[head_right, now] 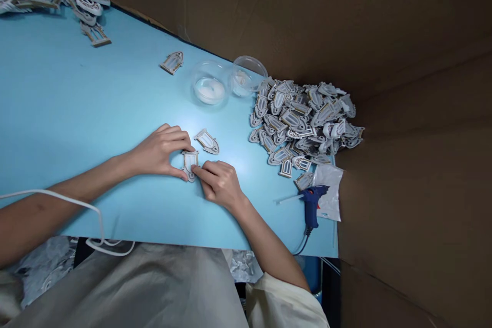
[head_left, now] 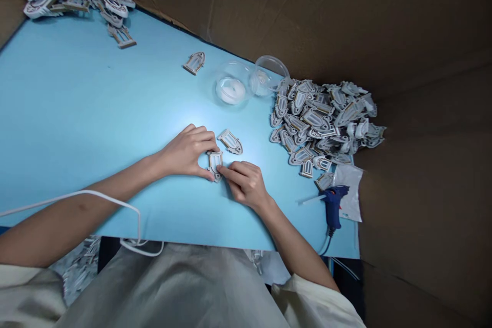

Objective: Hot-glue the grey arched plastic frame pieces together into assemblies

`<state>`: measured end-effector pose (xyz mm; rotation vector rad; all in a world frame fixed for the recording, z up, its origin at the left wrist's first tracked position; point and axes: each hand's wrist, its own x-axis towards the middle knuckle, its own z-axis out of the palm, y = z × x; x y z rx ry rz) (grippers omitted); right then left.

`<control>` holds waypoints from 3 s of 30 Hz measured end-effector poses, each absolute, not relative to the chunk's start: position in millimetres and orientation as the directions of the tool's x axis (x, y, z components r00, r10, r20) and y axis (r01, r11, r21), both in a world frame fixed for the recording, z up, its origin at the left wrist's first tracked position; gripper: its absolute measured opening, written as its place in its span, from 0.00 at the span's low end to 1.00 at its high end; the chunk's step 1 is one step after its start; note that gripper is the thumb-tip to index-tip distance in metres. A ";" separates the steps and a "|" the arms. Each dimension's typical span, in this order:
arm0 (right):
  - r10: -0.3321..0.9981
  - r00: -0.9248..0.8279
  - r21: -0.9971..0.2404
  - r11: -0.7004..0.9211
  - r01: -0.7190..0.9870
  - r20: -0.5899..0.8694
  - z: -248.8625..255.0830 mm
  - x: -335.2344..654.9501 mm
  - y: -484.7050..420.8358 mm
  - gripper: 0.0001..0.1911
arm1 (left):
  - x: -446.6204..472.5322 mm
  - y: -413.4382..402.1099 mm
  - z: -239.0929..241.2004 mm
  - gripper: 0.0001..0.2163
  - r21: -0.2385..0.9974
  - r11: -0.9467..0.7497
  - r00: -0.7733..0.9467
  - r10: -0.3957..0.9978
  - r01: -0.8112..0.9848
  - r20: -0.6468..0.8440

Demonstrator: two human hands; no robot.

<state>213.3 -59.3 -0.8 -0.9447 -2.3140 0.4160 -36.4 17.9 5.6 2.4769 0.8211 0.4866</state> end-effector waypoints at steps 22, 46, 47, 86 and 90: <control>0.897 -0.272 -0.799 0.436 0.414 0.349 28.7 225.9 -61.4 0.21 | -39.1 18.1 6.4 0.29 0.565 -0.696 0.758 0.627 0.443 0.179; 0.648 -0.725 -0.259 0.760 0.596 0.233 11.9 220.3 -60.5 0.17 | -40.6 19.7 7.2 0.30 0.576 -0.684 0.758 0.632 0.448 0.160; 0.636 -0.733 -0.243 0.771 0.589 0.241 11.9 220.8 -60.7 0.16 | -40.5 19.6 7.5 0.30 0.576 -0.684 0.759 0.631 0.447 0.161; 0.894 -0.293 -0.506 0.436 0.744 0.340 -6.4 222.8 -28.5 0.36 | -40.7 19.2 6.3 0.29 0.571 -0.700 0.766 0.617 0.429 0.181; 0.827 -0.219 -0.569 0.524 0.634 0.517 -1.0 224.8 -38.0 0.37 | -43.2 19.1 9.7 0.29 0.597 -0.718 0.778 0.583 0.358 0.234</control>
